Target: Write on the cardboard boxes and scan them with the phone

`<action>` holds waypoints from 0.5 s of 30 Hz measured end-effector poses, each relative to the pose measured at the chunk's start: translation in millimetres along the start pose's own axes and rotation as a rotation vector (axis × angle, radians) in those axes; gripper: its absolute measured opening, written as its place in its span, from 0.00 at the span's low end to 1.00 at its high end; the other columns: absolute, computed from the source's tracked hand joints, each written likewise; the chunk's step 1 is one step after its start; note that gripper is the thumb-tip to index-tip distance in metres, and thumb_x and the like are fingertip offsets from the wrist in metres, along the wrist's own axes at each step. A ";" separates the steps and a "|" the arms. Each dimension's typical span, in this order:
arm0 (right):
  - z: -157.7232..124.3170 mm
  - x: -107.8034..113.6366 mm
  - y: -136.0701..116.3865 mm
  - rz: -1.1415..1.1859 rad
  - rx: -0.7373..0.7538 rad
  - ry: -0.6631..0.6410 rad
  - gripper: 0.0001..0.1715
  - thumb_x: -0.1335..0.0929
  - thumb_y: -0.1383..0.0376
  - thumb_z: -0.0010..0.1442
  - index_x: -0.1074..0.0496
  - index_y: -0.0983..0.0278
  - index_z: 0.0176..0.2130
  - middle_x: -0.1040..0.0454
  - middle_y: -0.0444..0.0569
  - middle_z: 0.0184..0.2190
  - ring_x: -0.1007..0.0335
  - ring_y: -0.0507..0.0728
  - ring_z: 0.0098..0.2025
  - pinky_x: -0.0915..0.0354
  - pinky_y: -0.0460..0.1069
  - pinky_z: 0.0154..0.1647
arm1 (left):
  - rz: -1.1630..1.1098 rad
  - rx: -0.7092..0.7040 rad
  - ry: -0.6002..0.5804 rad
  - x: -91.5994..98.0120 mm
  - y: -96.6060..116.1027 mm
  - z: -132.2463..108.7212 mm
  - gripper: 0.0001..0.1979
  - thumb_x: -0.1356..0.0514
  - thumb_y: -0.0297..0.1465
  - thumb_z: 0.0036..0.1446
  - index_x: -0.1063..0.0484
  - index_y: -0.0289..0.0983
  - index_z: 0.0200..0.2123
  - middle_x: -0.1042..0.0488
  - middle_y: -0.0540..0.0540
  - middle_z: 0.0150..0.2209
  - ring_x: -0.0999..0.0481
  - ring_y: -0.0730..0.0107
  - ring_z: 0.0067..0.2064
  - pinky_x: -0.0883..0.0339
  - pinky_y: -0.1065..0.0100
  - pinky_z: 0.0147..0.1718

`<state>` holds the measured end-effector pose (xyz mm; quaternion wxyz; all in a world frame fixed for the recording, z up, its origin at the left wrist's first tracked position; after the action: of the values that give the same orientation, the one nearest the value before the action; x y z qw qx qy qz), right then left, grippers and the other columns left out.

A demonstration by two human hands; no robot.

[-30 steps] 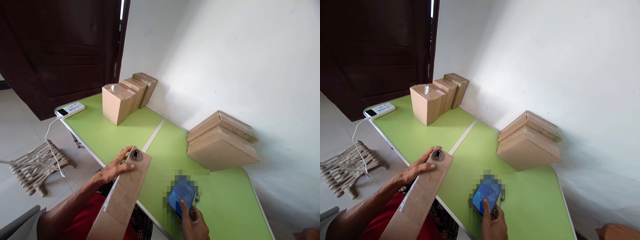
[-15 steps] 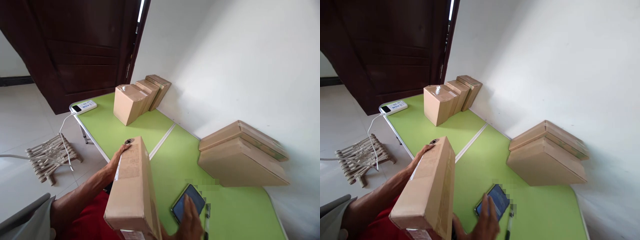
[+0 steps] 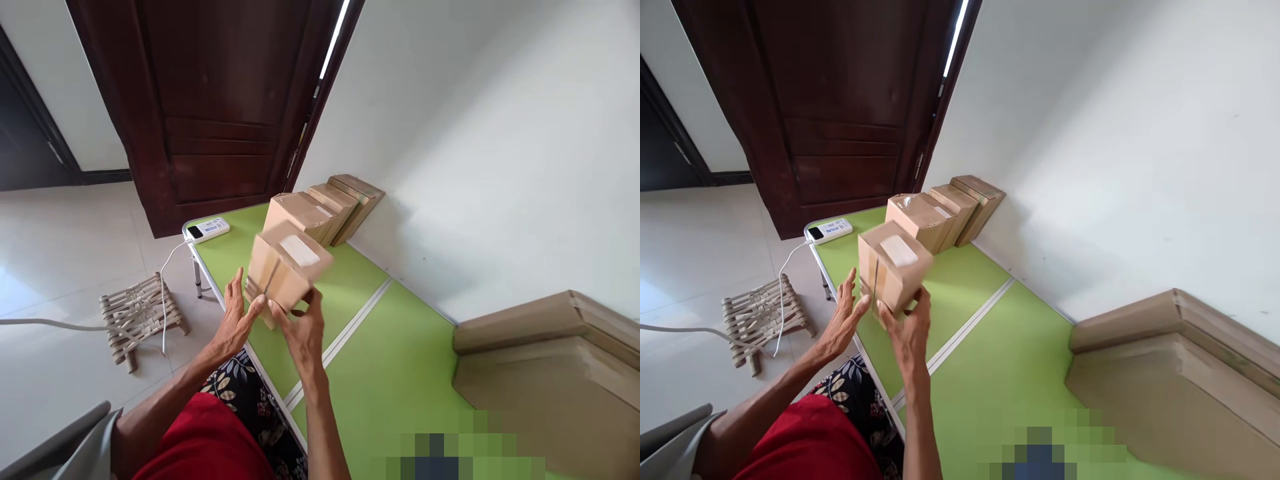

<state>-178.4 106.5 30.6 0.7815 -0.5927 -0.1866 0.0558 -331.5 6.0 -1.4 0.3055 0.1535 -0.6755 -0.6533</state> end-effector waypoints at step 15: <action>85.0 -59.1 19.8 -0.392 0.201 0.042 0.44 0.28 0.53 0.62 0.38 0.79 0.66 0.30 0.78 0.59 0.30 0.77 0.64 0.31 0.68 0.63 | 0.200 -0.078 0.115 -2.9 -27.5 109.4 0.44 0.44 0.52 0.68 0.53 0.36 0.77 0.36 0.30 0.66 0.37 0.43 0.69 0.43 0.41 0.70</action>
<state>-260.7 171.0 17.9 0.8363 -0.4652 -0.2754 -0.0913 -401.6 91.3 -24.4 0.4132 0.1107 -0.6428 -0.6355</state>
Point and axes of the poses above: each hand's wrist, its own z-axis towards the middle knuckle, its own x-axis out of the back of the hand, y = z × x, the point moved 9 cm from there along z, towards the middle knuckle
